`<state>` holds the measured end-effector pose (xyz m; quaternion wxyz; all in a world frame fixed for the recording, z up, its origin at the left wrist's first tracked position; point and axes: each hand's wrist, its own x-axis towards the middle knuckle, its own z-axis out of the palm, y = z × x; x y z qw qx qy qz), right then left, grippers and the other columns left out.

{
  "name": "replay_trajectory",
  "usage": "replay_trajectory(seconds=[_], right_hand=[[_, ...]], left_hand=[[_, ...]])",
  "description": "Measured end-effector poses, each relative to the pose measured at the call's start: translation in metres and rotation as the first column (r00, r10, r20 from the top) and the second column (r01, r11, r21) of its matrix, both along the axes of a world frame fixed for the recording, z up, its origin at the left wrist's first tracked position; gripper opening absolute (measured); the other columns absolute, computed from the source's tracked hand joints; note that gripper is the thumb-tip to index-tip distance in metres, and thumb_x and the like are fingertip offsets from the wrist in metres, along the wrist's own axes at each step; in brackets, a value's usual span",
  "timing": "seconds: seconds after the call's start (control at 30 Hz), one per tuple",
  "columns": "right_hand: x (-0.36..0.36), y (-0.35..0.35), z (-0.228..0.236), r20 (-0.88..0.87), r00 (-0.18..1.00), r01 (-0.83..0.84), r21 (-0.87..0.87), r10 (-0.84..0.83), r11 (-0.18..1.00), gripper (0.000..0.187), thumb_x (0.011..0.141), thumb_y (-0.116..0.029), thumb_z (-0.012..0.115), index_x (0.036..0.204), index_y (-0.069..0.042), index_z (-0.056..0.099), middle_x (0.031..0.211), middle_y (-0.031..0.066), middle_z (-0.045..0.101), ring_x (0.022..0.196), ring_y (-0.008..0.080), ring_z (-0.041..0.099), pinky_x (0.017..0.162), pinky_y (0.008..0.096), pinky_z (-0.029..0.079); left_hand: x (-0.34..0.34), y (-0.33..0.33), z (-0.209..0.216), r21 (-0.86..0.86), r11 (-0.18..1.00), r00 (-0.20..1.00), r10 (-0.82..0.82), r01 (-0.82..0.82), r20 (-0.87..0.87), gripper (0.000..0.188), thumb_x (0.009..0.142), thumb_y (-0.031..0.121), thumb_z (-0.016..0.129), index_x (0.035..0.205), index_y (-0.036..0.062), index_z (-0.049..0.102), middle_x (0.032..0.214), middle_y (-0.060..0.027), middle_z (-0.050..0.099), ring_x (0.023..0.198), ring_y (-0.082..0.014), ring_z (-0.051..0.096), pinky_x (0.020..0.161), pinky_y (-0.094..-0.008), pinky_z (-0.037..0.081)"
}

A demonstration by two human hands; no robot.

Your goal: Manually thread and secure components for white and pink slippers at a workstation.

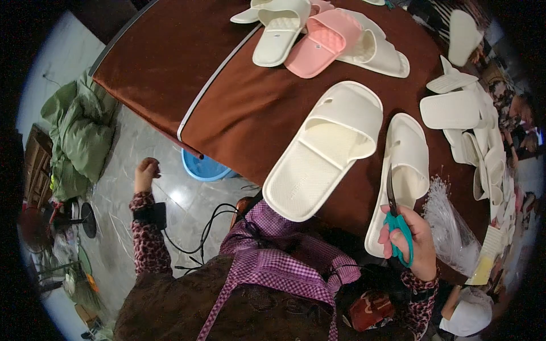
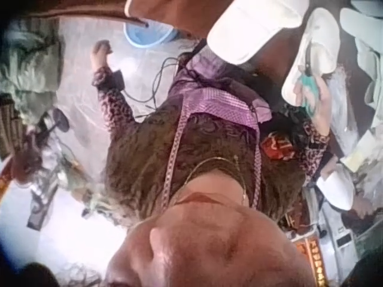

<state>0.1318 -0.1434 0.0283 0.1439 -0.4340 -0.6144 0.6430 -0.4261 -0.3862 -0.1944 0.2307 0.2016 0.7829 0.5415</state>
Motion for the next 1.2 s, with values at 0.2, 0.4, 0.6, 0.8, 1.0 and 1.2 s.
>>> replay_trajectory(seconds=[0.2, 0.4, 0.6, 0.8, 1.0, 1.2], right_hand=[[0.005, -0.003, 0.01, 0.114, 0.993, 0.023, 0.104, -0.035, 0.994, 0.045, 0.084, -0.012, 0.057, 0.125, 0.003, 0.047, 0.078, 0.0076, 0.059, 0.057, 0.0101, 0.053, 0.053, 0.0221, 0.044], [0.024, 0.003, 0.007, 0.232, 0.959, 0.063, 0.381, -0.161, 0.922, 0.041, 0.083, -0.006, 0.06, 0.123, -0.001, 0.052, 0.074, 0.0026, 0.06, 0.057, 0.0062, 0.051, 0.052, 0.021, 0.043], [0.063, 0.045, 0.001, 0.213, 0.905, 0.082, 0.761, -0.368, 0.643, 0.044, 0.078, -0.002, 0.066, 0.119, 0.004, 0.051, 0.092, 0.0076, 0.061, 0.08, 0.0108, 0.053, 0.074, 0.0254, 0.046], [0.101, 0.099, 0.005, 0.441, 0.761, -0.226, 0.868, -0.476, 0.443, 0.041, 0.076, -0.01, 0.056, 0.117, -0.001, 0.052, 0.094, 0.0198, 0.061, 0.085, 0.031, 0.06, 0.079, 0.0342, 0.046], [0.133, 0.16, -0.02, 0.551, 0.73, -0.462, 0.834, -0.405, 0.301, 0.04, 0.072, -0.005, 0.059, 0.112, -0.004, 0.057, 0.098, 0.0193, 0.062, 0.094, 0.0367, 0.058, 0.083, 0.041, 0.046], [0.144, 0.178, -0.042, 0.577, 0.634, -0.489, 0.815, -0.514, 0.311, 0.037, 0.077, -0.005, 0.055, 0.114, -0.01, 0.059, 0.094, 0.0172, 0.063, 0.093, 0.0351, 0.059, 0.081, 0.0446, 0.046]], left_hand=[[-0.022, 0.037, -0.11, -0.104, 0.988, 0.99, 0.125, -0.118, 0.065, 0.018, 0.083, 0.012, 0.057, 0.089, -0.0039, 0.063, 0.069, -0.0125, 0.065, 0.056, -0.0167, 0.061, 0.05, -0.0271, 0.05], [-0.033, 0.077, -0.151, 0.093, 0.992, 0.995, 0.076, -0.083, 0.07, 0.012, 0.085, 0.008, 0.059, 0.089, -0.0037, 0.059, 0.074, -0.0111, 0.064, 0.055, -0.0158, 0.059, 0.049, -0.0264, 0.049], [-0.071, 0.068, -0.146, 0.197, 0.927, 0.928, 0.263, -0.319, 0.265, 0.043, 0.087, 0.012, 0.054, 0.128, 0.0033, 0.045, 0.111, -0.0121, 0.057, 0.079, -0.0216, 0.063, 0.058, -0.0308, 0.053], [-0.043, 0.057, -0.052, 0.396, 0.858, 0.939, 0.342, -0.327, 0.036, 0.04, 0.09, 0.016, 0.053, 0.127, 0.0019, 0.046, 0.122, -0.0117, 0.052, 0.091, -0.0223, 0.06, 0.076, -0.0332, 0.05], [0.069, 0.091, 0.074, 0.506, 0.84, 0.93, 0.324, -0.198, -0.174, 0.033, 0.092, 0.013, 0.049, 0.123, -0.0001, 0.05, 0.12, -0.0091, 0.054, 0.094, -0.0183, 0.057, 0.081, -0.0301, 0.045], [0.162, 0.122, 0.122, 0.509, 0.853, 0.944, 0.067, 0.114, -0.324, 0.033, 0.092, 0.009, 0.046, 0.123, -0.0005, 0.049, 0.109, -0.0058, 0.057, 0.08, -0.0121, 0.053, 0.074, -0.025, 0.045]])
